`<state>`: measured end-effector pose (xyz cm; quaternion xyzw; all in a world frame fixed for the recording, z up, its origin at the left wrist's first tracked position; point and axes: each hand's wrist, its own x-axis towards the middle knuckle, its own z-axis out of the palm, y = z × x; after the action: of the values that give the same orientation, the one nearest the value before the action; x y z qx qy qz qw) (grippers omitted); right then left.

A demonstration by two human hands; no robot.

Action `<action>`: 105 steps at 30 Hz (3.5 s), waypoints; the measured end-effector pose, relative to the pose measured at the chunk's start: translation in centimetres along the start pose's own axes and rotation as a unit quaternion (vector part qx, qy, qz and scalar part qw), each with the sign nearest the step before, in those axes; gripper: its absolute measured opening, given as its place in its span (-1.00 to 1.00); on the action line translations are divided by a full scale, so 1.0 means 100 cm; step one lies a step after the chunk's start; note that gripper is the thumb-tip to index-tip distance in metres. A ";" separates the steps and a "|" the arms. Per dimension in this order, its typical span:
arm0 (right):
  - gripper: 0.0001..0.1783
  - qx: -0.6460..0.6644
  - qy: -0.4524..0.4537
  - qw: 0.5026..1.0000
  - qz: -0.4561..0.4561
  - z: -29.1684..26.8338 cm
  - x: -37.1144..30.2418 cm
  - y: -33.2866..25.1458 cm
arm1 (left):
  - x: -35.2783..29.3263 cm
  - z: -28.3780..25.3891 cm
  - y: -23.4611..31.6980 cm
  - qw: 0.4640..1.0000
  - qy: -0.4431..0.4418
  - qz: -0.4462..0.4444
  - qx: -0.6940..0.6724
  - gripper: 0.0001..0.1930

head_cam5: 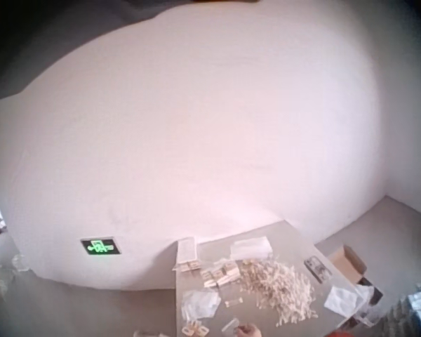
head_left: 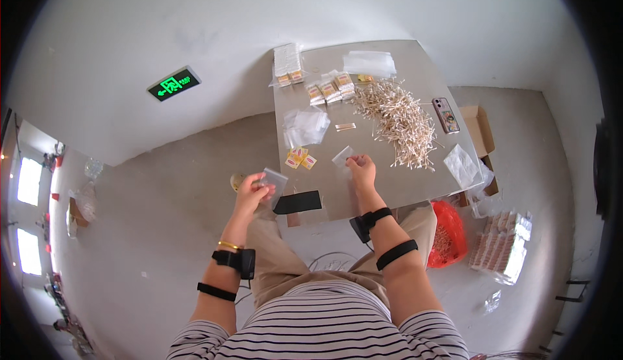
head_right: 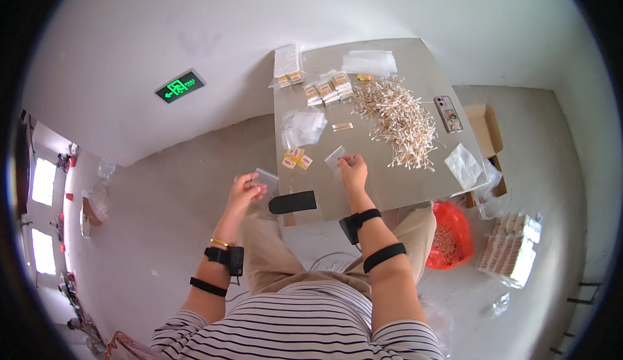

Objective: Sort and package cotton swabs into small plastic bags.

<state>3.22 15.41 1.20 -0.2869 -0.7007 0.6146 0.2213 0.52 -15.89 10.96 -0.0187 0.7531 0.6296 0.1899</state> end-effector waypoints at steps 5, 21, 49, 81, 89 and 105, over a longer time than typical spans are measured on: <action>-0.86 0.172 -0.115 0.959 0.194 0.057 0.023 0.003 | -0.022 -0.032 -0.054 0.980 -0.006 -0.108 -0.167 -0.59; -0.67 -0.006 -0.102 0.994 0.038 0.107 0.011 0.012 | -0.020 -0.014 -0.011 0.989 0.071 -0.007 -0.133 -0.75; -0.89 -0.057 -0.264 0.940 -0.209 -0.056 -0.158 -0.164 | -0.133 0.080 0.064 0.951 -0.005 0.289 0.114 -0.82; -0.92 0.091 -0.246 0.958 -0.114 -0.076 -0.154 -0.156 | -0.144 0.086 0.077 0.951 0.005 0.235 0.201 -0.77; -0.94 0.247 -0.363 0.898 -0.020 -0.090 -0.145 -0.166 | -0.121 0.056 0.066 0.964 -0.112 0.202 -0.129 -0.30; -0.79 0.198 -0.376 0.903 -0.064 -0.065 -0.143 -0.144 | -0.151 0.060 0.106 0.790 0.056 0.475 0.383 0.04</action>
<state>16.22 9.37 16.96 0.0607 -0.6125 0.7875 0.0328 13.26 -11.18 24.84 0.3808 0.8555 0.2987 -0.1840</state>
